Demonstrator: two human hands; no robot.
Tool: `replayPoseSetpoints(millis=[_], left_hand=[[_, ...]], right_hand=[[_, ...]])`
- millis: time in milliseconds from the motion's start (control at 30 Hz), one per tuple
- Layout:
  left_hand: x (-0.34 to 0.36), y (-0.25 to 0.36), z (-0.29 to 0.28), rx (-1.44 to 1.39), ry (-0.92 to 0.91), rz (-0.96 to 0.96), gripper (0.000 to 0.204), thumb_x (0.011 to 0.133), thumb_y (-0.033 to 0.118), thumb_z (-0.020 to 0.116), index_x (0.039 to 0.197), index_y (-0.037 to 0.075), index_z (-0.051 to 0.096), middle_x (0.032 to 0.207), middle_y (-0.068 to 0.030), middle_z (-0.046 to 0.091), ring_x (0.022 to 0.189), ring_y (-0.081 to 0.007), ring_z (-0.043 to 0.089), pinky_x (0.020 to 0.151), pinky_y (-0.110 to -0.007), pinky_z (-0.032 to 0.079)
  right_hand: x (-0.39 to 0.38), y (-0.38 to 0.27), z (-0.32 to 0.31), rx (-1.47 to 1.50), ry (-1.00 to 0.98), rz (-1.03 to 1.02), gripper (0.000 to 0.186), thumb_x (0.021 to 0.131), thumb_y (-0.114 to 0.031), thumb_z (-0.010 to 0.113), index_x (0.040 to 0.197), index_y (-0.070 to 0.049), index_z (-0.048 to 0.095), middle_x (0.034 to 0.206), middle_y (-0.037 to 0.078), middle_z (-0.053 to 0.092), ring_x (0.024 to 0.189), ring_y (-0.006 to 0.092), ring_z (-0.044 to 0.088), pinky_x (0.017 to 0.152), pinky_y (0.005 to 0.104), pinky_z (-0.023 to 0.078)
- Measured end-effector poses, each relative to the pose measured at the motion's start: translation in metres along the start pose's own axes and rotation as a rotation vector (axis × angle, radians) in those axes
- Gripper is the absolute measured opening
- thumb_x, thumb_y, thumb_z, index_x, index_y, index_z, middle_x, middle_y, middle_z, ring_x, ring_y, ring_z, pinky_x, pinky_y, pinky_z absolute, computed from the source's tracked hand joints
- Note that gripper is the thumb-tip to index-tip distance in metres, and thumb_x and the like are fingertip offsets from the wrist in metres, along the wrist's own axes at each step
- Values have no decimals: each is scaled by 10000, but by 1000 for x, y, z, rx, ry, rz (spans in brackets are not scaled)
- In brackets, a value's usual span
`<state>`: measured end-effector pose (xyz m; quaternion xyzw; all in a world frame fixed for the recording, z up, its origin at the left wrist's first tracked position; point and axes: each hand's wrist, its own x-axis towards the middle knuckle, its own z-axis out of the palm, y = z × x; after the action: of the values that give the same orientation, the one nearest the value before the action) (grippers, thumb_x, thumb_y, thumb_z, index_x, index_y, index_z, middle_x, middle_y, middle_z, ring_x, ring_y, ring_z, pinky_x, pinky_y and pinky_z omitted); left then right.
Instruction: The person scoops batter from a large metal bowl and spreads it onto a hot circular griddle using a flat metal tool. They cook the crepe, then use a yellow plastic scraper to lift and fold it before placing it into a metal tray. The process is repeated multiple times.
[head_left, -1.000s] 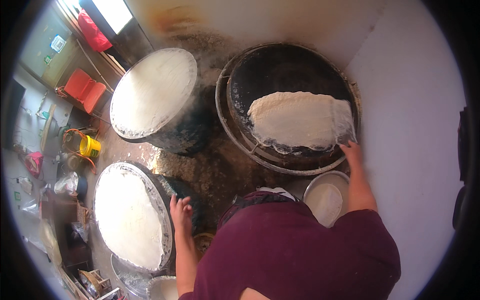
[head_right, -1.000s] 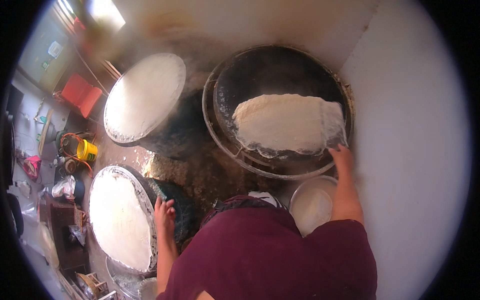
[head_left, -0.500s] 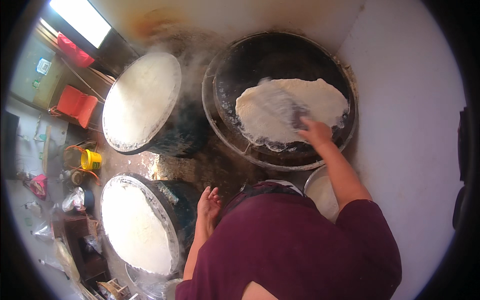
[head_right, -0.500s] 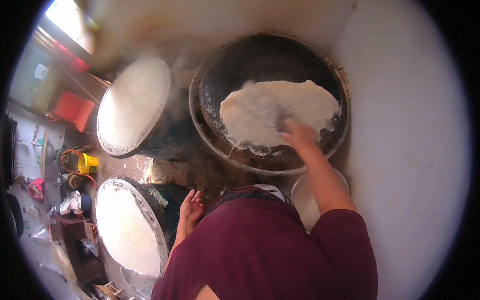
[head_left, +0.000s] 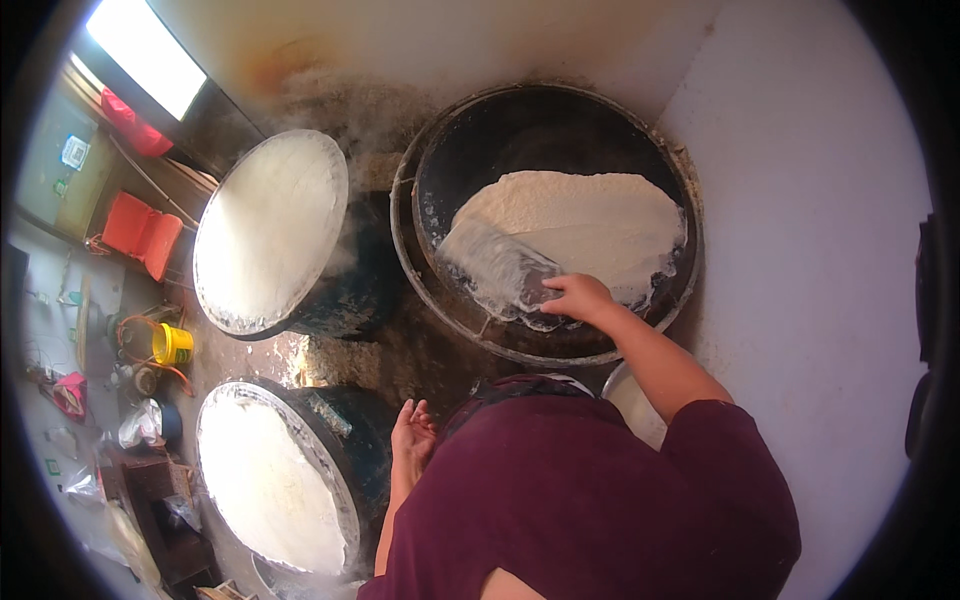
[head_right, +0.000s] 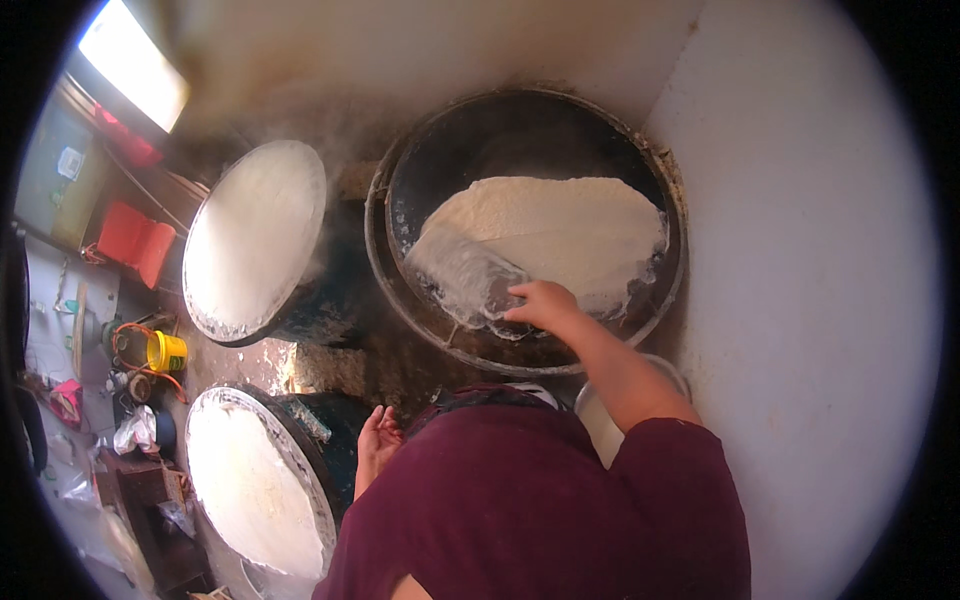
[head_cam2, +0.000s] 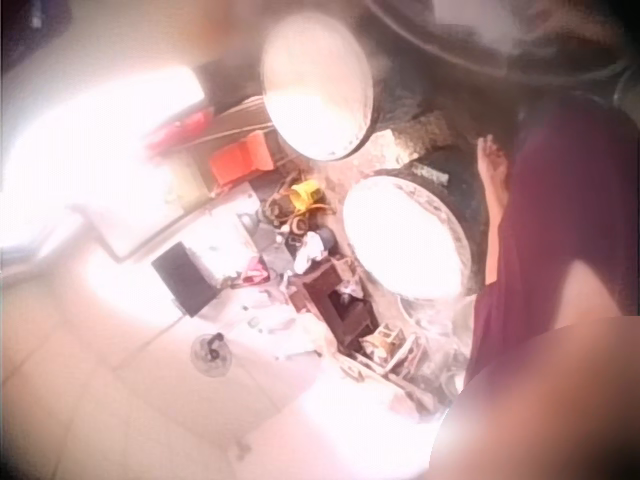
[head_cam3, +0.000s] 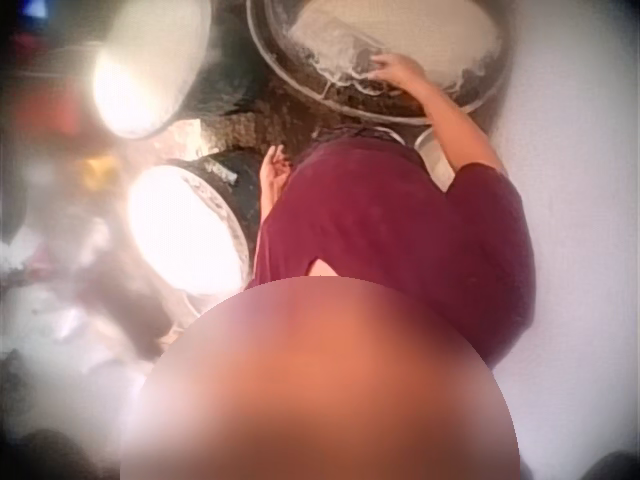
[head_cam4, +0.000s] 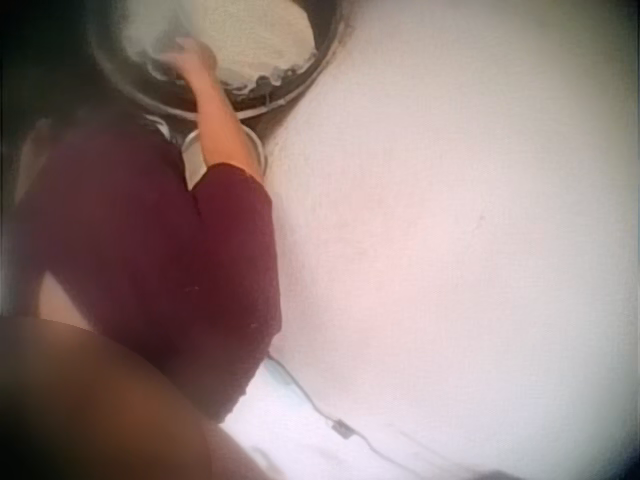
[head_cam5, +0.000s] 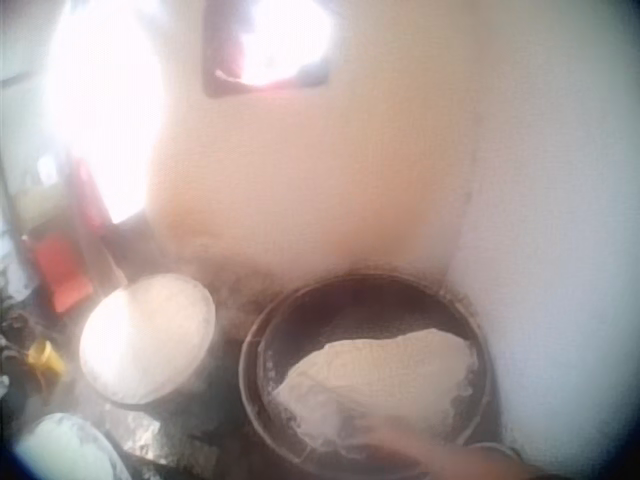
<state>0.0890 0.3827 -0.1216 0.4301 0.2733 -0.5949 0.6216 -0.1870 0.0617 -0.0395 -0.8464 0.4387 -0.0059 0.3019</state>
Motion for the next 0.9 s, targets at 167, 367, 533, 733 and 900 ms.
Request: replayPoseSetpoints(millis=[167,367,533,733,900], left_hand=[[1,4,0,37,72,51,198,878,262,545,1047,160,528,841,-16,613,575,-99,515,510,-270,423],[6,1,-15,14,130,23,208,874,268,551,1043,152,522,833,-10,609,578,-99,514,515,-268,421],[5,3,-6,-2,127,-29,216,870,267,559,1045,146,524,840,-19,612,580,-104,511,515,-271,418],[-12,11,21,114,77,137,233,887,267,525,1098,171,509,853,-26,611,575,-106,506,517,-269,421],[-17,4,6,103,141,170,274,895,263,496,1157,182,487,870,-29,613,613,-103,509,522,-268,417]], right_hand=[[-10,29,-54,-197,254,126,467,721,-300,670,1157,-165,575,1031,142,621,943,306,586,795,395,455],[-86,153,-93,753,576,838,440,756,-326,687,1056,-24,578,816,103,604,708,227,565,598,329,452],[-19,76,-45,935,217,476,425,771,-352,662,1120,-120,590,838,78,640,721,181,590,621,345,468],[27,-19,-38,-291,-27,97,541,703,-347,684,1194,-165,550,958,139,638,911,300,596,784,401,459],[-28,104,-91,-123,431,480,548,735,-325,654,1222,-113,518,1117,156,589,1016,300,568,877,394,433]])
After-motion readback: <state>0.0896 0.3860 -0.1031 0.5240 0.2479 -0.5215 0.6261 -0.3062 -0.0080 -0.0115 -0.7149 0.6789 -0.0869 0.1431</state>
